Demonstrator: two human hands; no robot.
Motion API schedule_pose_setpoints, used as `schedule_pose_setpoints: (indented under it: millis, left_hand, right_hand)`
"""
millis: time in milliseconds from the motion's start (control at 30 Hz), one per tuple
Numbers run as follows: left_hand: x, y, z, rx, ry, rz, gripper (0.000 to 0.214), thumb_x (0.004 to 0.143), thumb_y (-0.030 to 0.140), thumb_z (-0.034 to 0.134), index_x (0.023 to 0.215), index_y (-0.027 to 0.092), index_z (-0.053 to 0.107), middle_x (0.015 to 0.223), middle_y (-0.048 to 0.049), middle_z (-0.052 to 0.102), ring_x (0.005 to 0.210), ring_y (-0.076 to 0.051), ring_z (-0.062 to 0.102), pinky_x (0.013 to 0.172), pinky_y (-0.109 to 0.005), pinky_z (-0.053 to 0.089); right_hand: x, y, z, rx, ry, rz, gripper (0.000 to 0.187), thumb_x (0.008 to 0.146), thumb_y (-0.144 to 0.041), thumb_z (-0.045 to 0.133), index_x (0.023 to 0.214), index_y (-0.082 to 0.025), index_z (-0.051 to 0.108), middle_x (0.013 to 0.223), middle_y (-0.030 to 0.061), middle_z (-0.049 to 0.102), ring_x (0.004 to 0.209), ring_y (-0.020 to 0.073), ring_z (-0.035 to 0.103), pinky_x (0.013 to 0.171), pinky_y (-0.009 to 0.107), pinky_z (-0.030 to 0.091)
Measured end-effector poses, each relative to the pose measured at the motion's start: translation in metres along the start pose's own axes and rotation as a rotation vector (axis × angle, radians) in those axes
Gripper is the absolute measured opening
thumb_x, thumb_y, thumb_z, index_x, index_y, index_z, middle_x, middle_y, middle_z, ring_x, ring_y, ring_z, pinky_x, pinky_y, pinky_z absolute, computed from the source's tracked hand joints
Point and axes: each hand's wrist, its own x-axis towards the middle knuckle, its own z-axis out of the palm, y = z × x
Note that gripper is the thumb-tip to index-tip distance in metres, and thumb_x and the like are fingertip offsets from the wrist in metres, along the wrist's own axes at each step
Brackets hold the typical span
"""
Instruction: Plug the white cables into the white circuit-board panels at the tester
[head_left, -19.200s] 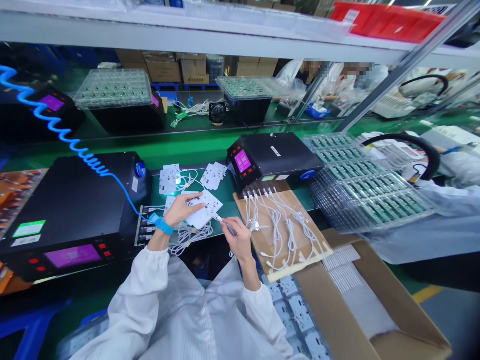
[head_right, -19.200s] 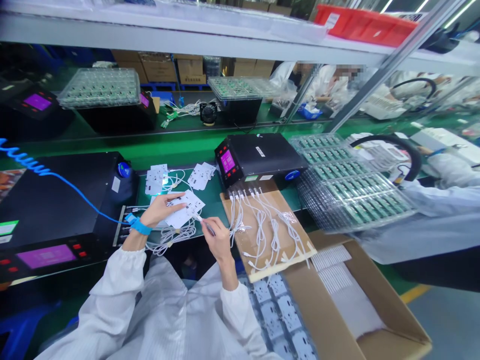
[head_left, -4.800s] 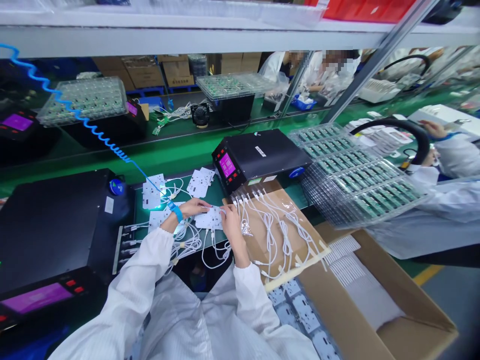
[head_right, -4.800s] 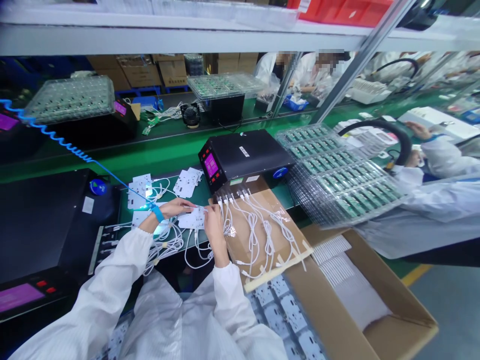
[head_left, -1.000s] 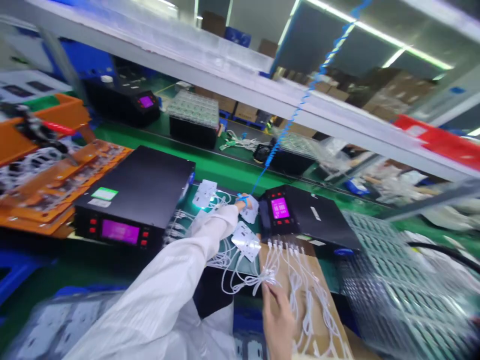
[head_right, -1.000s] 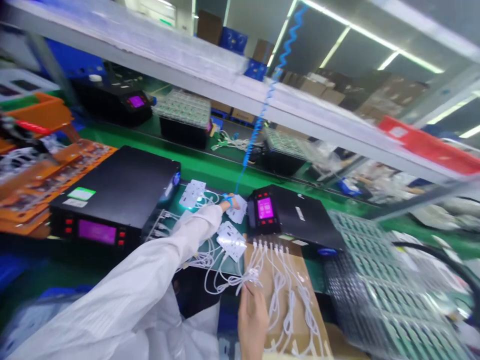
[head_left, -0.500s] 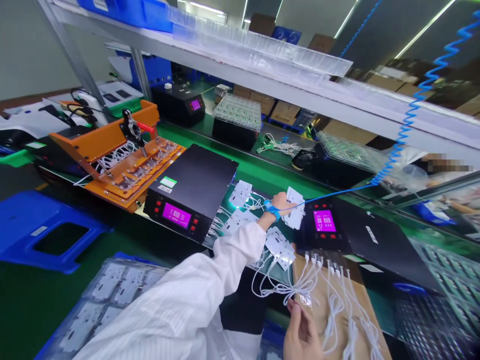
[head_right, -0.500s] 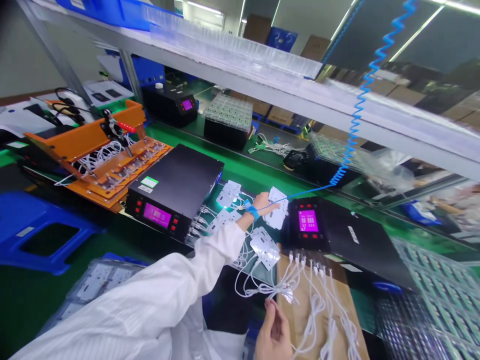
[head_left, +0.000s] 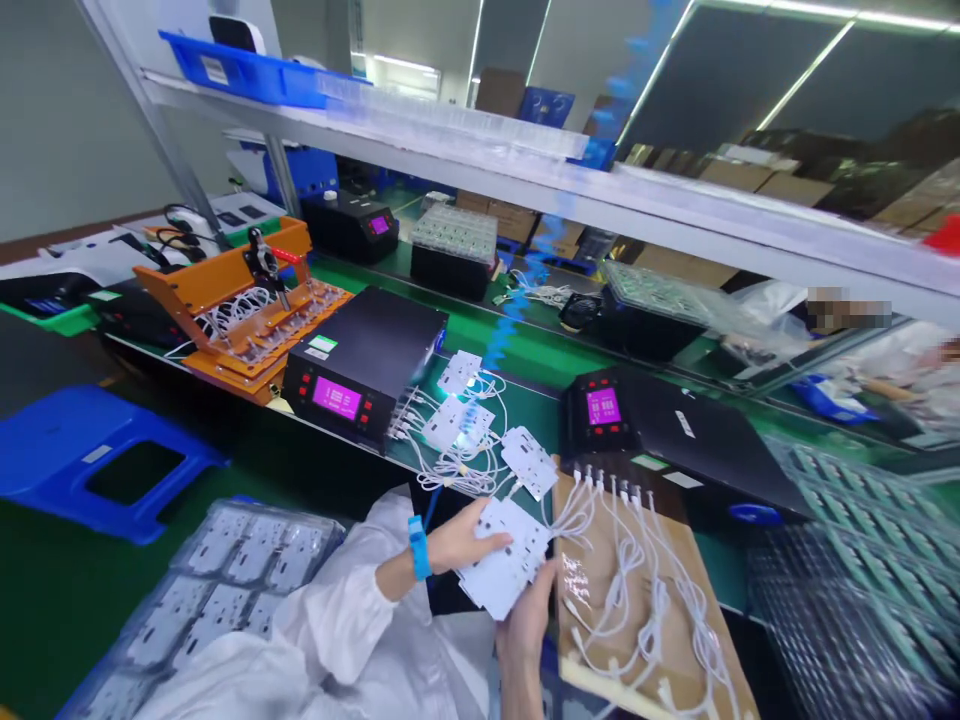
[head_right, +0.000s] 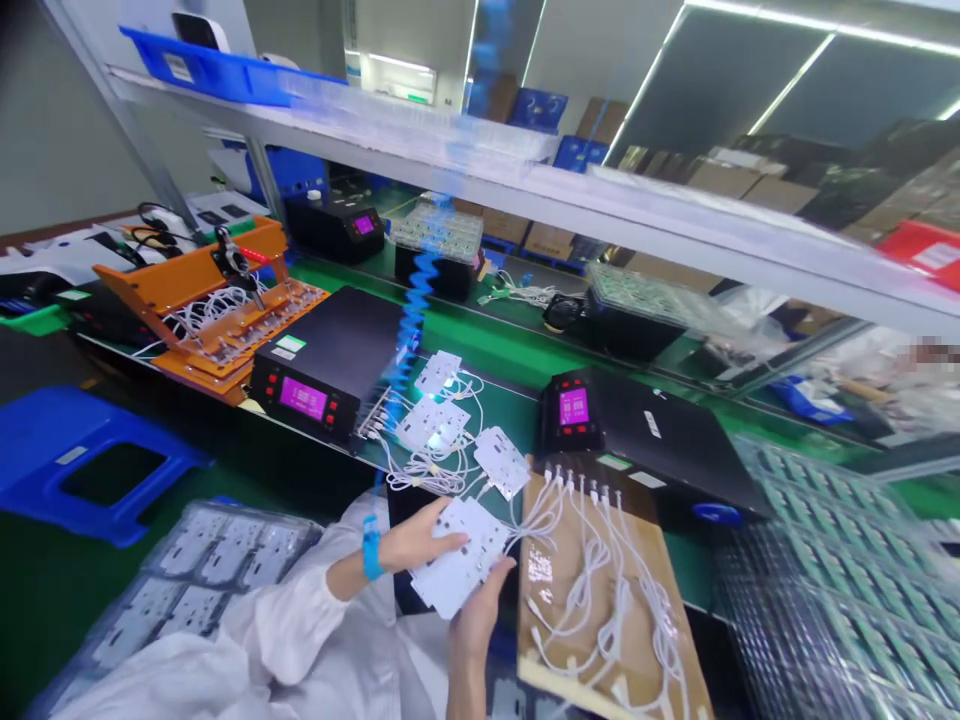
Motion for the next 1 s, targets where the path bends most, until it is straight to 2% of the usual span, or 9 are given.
schedule_pose_setpoints:
  millis: [100, 200, 267, 367, 467, 600, 700, 900, 1000]
  left_hand:
    - [-0.01, 0.001, -0.001, -0.107, 0.042, -0.065, 0.082, 0.064, 0.048, 0.091, 0.13, 0.016, 0.053, 0.126, -0.0165, 0.068, 0.117, -0.031, 0.065, 0.098, -0.042, 0.054]
    - [-0.02, 0.007, -0.005, -0.034, 0.209, -0.041, 0.077, 0.066, 0.05, 0.09, 0.127, 0.018, 0.055, 0.129, -0.0154, 0.067, 0.118, -0.031, 0.065, 0.099, -0.043, 0.055]
    - [-0.022, 0.009, -0.01, 0.057, 0.357, -0.011, 0.076, 0.069, 0.052, 0.086, 0.129, 0.019, 0.053, 0.132, -0.0147, 0.066, 0.12, -0.031, 0.064, 0.102, -0.044, 0.054]
    - [-0.021, 0.006, -0.018, 0.126, 0.358, -0.066, 0.077, 0.076, 0.053, 0.081, 0.136, 0.02, 0.048, 0.133, -0.0152, 0.066, 0.119, -0.031, 0.065, 0.102, -0.046, 0.055]
    - [-0.019, -0.001, -0.012, 0.178, 0.33, -0.103, 0.073, 0.078, 0.051, 0.08, 0.137, 0.022, 0.048, 0.134, -0.015, 0.066, 0.12, -0.03, 0.066, 0.101, -0.044, 0.056]
    - [-0.013, -0.016, 0.006, 0.198, 0.287, -0.14, 0.074, 0.078, 0.05, 0.08, 0.136, 0.019, 0.047, 0.132, -0.0168, 0.066, 0.119, -0.031, 0.066, 0.1, -0.046, 0.056]
    - [-0.004, -0.029, 0.015, 0.182, 0.267, -0.113, 0.074, 0.076, 0.049, 0.081, 0.135, 0.019, 0.047, 0.133, -0.0167, 0.065, 0.121, -0.03, 0.065, 0.103, -0.047, 0.054]
    - [0.01, -0.05, 0.024, 0.049, 0.206, -0.019, 0.076, 0.066, 0.045, 0.089, 0.126, 0.015, 0.051, 0.13, -0.0181, 0.064, 0.122, -0.03, 0.063, 0.109, -0.048, 0.048]
    - [0.019, -0.058, 0.028, 0.013, 0.153, 0.0, 0.076, 0.065, 0.041, 0.09, 0.125, 0.015, 0.051, 0.128, -0.0172, 0.065, 0.121, -0.03, 0.063, 0.109, -0.048, 0.047]
  right_hand:
    - [-0.002, -0.006, 0.008, 0.106, -0.028, 0.136, 0.092, 0.094, -0.08, 0.023, 0.148, -0.01, 0.049, 0.112, 0.0154, 0.076, 0.105, 0.0255, 0.074, 0.093, 0.038, 0.058]
    - [-0.009, -0.014, -0.011, 0.048, -0.055, -0.022, 0.079, 0.097, -0.074, 0.03, 0.141, -0.014, 0.056, 0.122, 0.015, 0.072, 0.11, 0.0236, 0.07, 0.096, 0.038, 0.056]
    - [-0.01, -0.019, -0.039, -0.153, -0.012, -0.232, 0.061, 0.098, -0.063, 0.043, 0.131, -0.016, 0.064, 0.121, 0.0145, 0.071, 0.105, 0.023, 0.07, 0.093, 0.038, 0.056]
    - [-0.004, -0.024, -0.091, -0.559, 0.162, -0.536, 0.037, 0.099, -0.046, 0.053, 0.114, -0.017, 0.071, 0.107, 0.0128, 0.073, 0.095, 0.0228, 0.068, 0.089, 0.038, 0.055]
    - [0.012, -0.026, -0.136, -0.864, 0.235, -0.638, 0.032, 0.103, -0.036, 0.045, 0.108, -0.017, 0.071, 0.097, 0.0121, 0.071, 0.092, 0.0241, 0.067, 0.087, 0.038, 0.054]
    - [0.026, -0.028, -0.167, -1.153, -0.025, -0.515, 0.033, 0.098, -0.017, 0.039, 0.107, -0.019, 0.071, 0.1, 0.0107, 0.071, 0.09, 0.022, 0.069, 0.08, 0.031, 0.052]
    - [0.022, -0.027, -0.18, -1.204, -0.173, -0.417, 0.038, 0.092, -0.011, 0.039, 0.108, -0.023, 0.071, 0.105, 0.0082, 0.072, 0.09, 0.02, 0.07, 0.077, 0.028, 0.052]
    - [0.02, 0.0, -0.218, -1.139, -0.389, -0.402, 0.042, 0.091, -0.022, 0.042, 0.122, -0.026, 0.069, 0.123, 0.0077, 0.071, 0.103, 0.0224, 0.073, 0.082, 0.031, 0.058]
    - [0.038, 0.015, -0.231, -1.147, -0.392, -0.432, 0.039, 0.095, -0.034, 0.042, 0.125, -0.028, 0.068, 0.124, 0.0085, 0.07, 0.098, 0.0228, 0.074, 0.073, 0.03, 0.059]
